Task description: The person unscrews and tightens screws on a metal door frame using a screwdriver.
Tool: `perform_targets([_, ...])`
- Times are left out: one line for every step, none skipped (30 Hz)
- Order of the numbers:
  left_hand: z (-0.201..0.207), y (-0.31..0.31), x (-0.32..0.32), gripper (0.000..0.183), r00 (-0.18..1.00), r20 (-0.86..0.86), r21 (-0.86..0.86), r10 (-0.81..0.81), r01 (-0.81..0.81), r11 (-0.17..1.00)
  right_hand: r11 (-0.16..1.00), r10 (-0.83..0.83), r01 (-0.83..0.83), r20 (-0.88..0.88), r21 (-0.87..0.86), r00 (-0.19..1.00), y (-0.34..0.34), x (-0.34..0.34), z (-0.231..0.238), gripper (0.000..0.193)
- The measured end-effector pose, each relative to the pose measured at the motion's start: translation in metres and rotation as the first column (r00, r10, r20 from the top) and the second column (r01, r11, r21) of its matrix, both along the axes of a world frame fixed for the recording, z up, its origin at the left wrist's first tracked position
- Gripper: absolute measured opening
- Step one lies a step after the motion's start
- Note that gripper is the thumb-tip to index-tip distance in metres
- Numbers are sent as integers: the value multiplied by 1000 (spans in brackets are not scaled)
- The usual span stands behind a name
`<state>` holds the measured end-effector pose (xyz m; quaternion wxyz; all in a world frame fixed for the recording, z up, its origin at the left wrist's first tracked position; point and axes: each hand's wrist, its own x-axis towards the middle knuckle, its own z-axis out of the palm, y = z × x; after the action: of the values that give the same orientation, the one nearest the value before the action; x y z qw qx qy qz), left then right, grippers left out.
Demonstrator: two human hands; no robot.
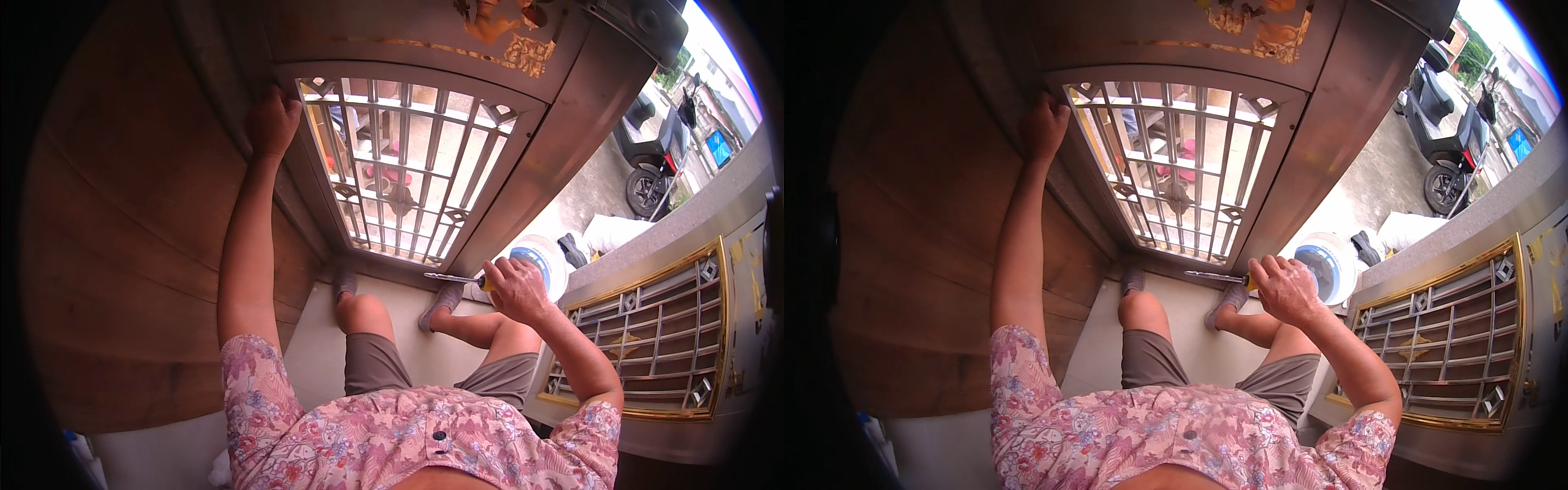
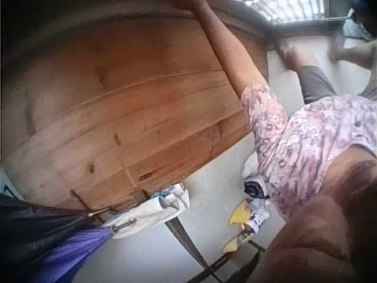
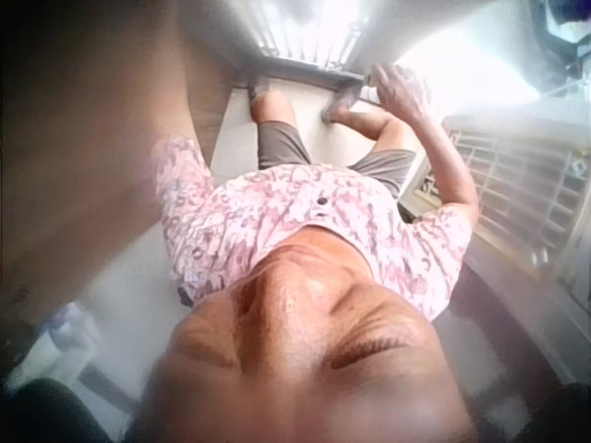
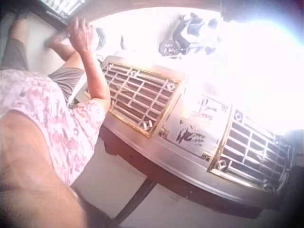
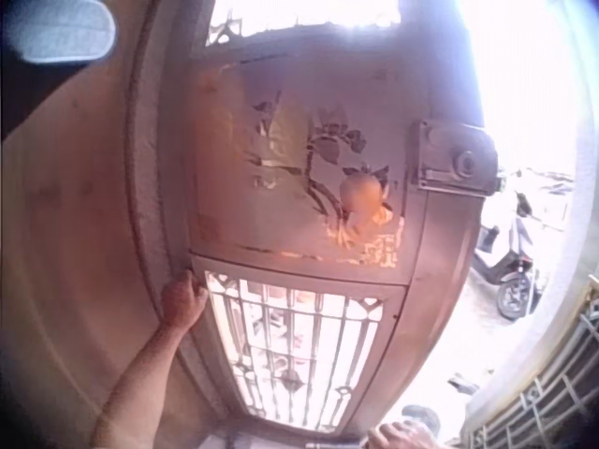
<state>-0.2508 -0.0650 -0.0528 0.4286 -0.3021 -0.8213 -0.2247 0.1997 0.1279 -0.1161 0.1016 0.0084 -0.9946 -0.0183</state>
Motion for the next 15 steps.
perform_targets([-1, -2, -2, 17, 998, 36, 59, -55, 52, 997, 1000, 2, -2, -14, -16, 1000, -2, -2, 0, 40])
perform_targets([-4, -2, -4, 17, 991, 70, 123, -113, 104, 987, 1000, 3, -4, -27, -29, 1000, -3, -2, 1, 39])
perform_targets([-8, -1, -6, 17, 992, 69, 126, -109, 100, 987, 999, 0, -2, -48, -42, 999, -3, -3, 0, 40])
perform_targets([-13, -1, -8, 17, 966, 104, 254, -235, 203, 946, 999, 5, -7, -48, -39, 999, -4, -4, -1, 40])
perform_targets([-17, -1, -9, 17, 924, 121, 383, -362, 293, 876, 997, -13, 10, -41, -79, 999, -5, -4, -2, 40])
perform_targets([-21, 1, -10, 17, 925, 120, 387, -359, 290, 876, 993, -30, 26, -34, -118, 999, -6, -4, -3, 41])
perform_targets([-26, 3, -10, 18, 917, 99, 440, -387, 309, 843, 985, -34, 22, -67, -171, 997, -7, -4, -9, 41])
perform_targets([-26, 5, -7, 19, 907, 76, 491, -414, 327, 807, 986, -30, 18, -67, -167, 997, -9, -5, -12, 41])
perform_targets([-26, 6, -4, 19, 908, 75, 494, -411, 324, 807, 982, -28, 17, -61, -188, 998, -12, -5, -14, 40])
perform_targets([-27, 6, -1, 18, 926, 76, 468, -371, 295, 833, 978, -27, 15, -55, -209, 998, -15, -5, -16, 40])
perform_targets([-26, 6, 2, 17, 941, 77, 441, -330, 265, 857, 978, -27, 16, -52, -207, 998, -20, -5, -15, 39])
perform_targets([-25, 6, 3, 17, 942, 77, 444, -328, 262, 857, 979, -24, 13, -51, -205, 998, -23, -5, -18, 39])
perform_targets([-23, 6, 5, 16, 956, 57, 400, -289, 243, 884, 974, -15, -1, -72, -226, 997, -25, -5, -21, 39])
perform_targets([-21, 5, 5, 16, 968, 36, 355, -248, 220, 908, 969, -6, -18, -94, -247, 996, -27, -5, -23, 40])
perform_targets([-20, 4, 5, 16, 969, 35, 358, -244, 216, 909, 967, -5, -21, -104, -253, 995, -29, -5, -24, 40])
